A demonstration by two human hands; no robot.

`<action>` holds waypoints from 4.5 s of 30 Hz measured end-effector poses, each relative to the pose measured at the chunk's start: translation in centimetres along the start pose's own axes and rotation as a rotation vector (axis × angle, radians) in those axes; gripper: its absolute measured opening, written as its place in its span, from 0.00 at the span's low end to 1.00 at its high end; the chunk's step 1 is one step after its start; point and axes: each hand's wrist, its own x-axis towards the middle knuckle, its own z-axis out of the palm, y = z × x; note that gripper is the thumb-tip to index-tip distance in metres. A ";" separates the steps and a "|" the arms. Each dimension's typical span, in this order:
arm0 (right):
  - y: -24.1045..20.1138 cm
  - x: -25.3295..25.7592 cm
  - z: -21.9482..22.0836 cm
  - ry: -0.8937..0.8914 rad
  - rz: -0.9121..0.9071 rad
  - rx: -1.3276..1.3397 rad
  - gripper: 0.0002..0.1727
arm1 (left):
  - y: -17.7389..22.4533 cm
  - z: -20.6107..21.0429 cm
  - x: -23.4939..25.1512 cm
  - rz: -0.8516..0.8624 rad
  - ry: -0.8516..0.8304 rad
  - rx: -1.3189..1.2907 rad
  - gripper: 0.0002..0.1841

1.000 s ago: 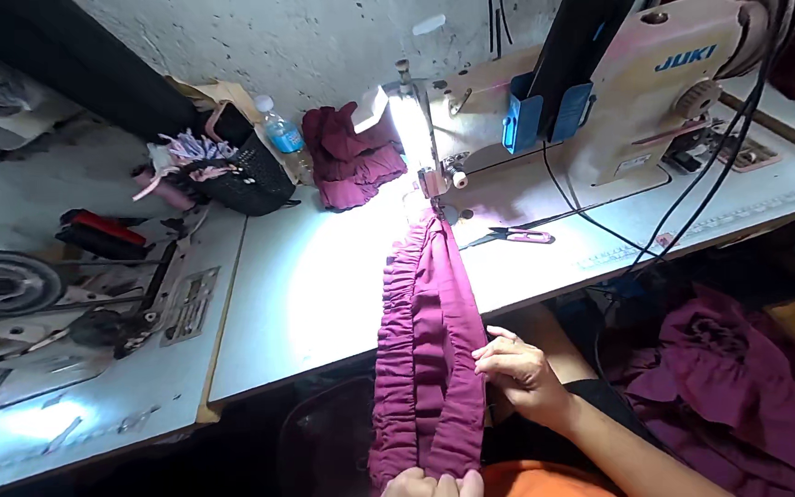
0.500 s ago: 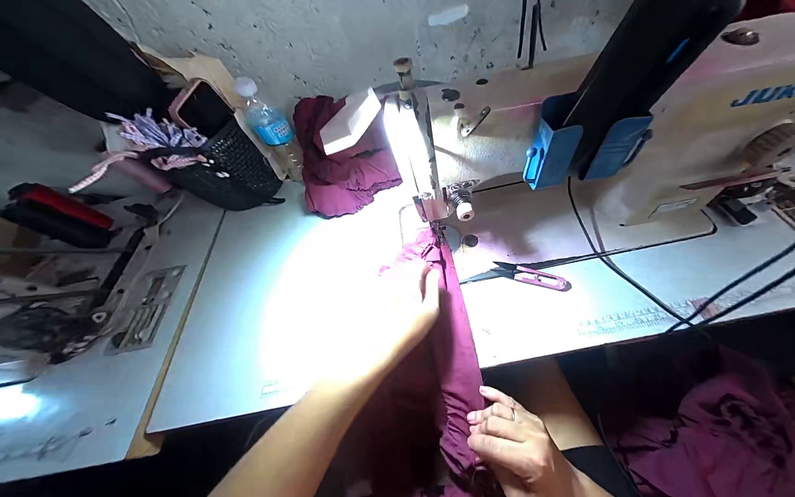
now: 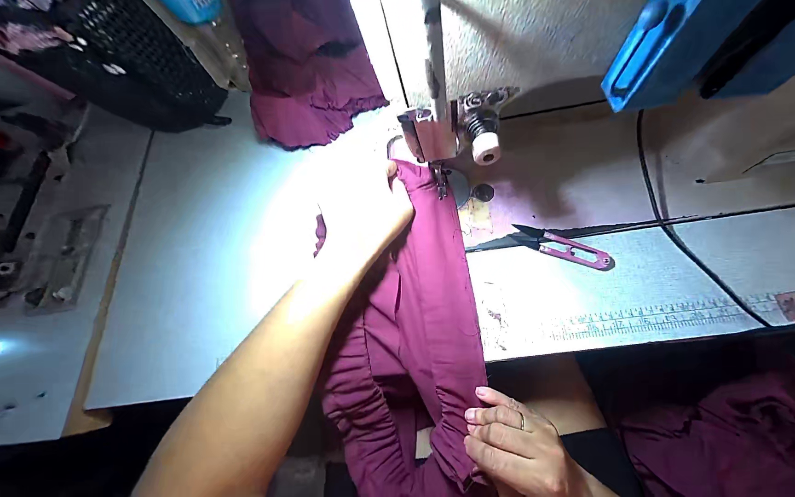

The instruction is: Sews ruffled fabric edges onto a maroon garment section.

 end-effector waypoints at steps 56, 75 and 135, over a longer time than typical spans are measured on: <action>-1.3 0.7 0.7 -0.037 0.006 -0.151 0.11 | -0.5 0.2 -2.0 0.205 -0.093 -0.105 0.46; -1.1 0.2 0.9 -0.013 -0.015 -0.184 0.10 | -0.9 -0.6 -2.0 0.189 -0.312 -0.079 0.74; 5.9 13.8 -0.2 0.117 0.207 -0.202 0.07 | -7.0 -4.3 -16.1 0.498 0.169 -0.156 0.25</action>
